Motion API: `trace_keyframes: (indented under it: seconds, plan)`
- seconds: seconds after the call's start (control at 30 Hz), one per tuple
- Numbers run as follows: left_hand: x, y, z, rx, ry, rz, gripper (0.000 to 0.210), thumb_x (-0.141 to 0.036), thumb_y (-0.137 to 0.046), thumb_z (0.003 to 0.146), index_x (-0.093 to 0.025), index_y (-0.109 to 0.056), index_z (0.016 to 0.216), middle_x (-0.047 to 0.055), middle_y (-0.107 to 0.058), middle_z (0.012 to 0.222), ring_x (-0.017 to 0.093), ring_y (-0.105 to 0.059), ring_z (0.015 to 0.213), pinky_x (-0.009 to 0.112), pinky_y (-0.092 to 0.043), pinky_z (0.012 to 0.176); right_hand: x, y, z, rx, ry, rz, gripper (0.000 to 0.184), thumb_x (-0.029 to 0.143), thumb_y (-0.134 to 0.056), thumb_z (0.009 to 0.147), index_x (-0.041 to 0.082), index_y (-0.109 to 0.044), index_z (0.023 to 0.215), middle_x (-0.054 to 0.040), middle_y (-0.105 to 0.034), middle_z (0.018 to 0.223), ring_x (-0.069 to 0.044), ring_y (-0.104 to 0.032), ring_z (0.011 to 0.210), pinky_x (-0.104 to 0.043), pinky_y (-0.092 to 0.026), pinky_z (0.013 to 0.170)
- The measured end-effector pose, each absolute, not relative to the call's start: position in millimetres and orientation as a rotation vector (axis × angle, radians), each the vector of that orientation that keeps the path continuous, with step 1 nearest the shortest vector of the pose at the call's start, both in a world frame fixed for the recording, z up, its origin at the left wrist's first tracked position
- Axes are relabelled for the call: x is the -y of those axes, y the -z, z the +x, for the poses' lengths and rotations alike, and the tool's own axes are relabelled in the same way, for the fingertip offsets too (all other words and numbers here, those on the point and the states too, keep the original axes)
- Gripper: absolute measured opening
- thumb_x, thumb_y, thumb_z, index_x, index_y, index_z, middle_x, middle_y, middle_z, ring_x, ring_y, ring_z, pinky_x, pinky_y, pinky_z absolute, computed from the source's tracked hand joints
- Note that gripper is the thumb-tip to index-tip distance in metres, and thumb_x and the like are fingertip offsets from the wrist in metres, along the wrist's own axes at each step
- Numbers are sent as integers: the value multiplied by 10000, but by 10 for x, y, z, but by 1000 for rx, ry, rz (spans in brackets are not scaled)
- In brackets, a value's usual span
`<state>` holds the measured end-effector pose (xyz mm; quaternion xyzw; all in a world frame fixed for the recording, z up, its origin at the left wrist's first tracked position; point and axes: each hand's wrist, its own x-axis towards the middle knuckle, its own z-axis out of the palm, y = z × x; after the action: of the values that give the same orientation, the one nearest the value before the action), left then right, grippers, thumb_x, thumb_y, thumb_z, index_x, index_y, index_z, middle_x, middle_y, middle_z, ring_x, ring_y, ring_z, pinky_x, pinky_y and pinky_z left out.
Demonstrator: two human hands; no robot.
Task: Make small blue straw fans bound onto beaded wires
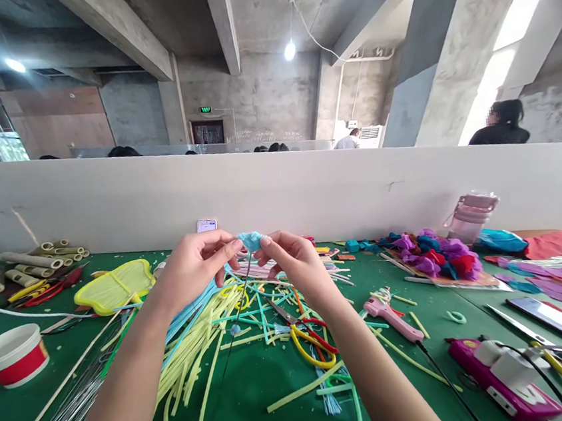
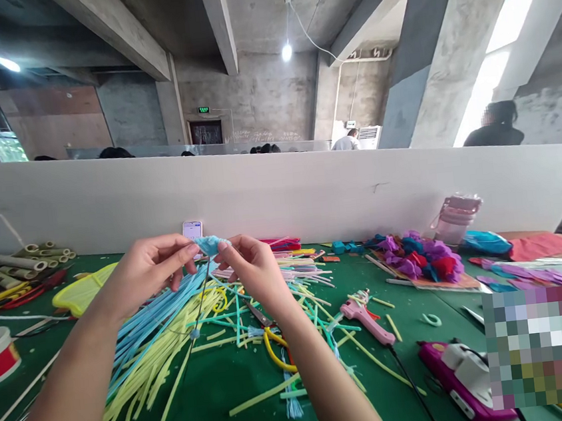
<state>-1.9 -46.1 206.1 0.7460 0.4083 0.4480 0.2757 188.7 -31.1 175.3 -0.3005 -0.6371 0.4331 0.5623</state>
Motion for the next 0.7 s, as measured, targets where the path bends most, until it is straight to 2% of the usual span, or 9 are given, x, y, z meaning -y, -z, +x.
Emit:
trace_keyframes:
  seconds: [0.13,0.23,0.33,0.47,0.57,0.7]
  plan:
    - [445,-2048,14,-1119,-1189,1993,364,-536,-620,889,-184,-710,902,45,-728,788,98,-560,494,191,-399,414,283,-1735,1911,1468,-1002,-693,322,500,-686,843,185,-664,782,-29,-684,750,-141,-621,698,-222,-488,530]
    - [442,-2040,25,-1071,-1231,1932,391,-531,-628,891,-199,-710,1079,73,-754,916,144,-662,645,194,-452,454,300,-1731,1914,1455,-951,-697,323,487,-672,857,186,-656,742,-14,-663,694,-117,-575,612,-228,-476,532]
    - [438,-2025,24,-984,-1214,1895,398,-501,-651,890,-201,-707,1144,78,-758,928,189,-709,795,205,-512,520,345,-1740,1903,1545,-934,-731,341,502,-644,877,180,-680,773,-22,-682,705,-117,-580,600,-239,-486,552]
    - [440,-2016,14,-973,-1232,1878,366,-483,-664,889,-199,-738,1108,66,-761,897,184,-714,778,211,-537,556,401,-1775,1903,1647,-877,-753,403,541,-587,912,165,-697,815,-46,-700,741,-146,-628,673,-251,-504,566]
    - [456,-2031,12,-987,-1256,1850,355,-479,-680,879,-203,-751,1091,52,-761,870,175,-718,748,202,-537,547,417,-1802,1924,1662,-828,-756,486,565,-496,955,156,-692,778,-56,-697,734,-152,-638,676,-265,-520,579]
    - [478,-2054,20,-1008,-1300,1811,364,-481,-699,861,-196,-756,1080,54,-765,832,183,-722,708,212,-543,534,434,-1825,1949,1611,-689,-759,330,475,-593,927,165,-707,931,-44,-717,776,-156,-666,708,-258,-517,573]
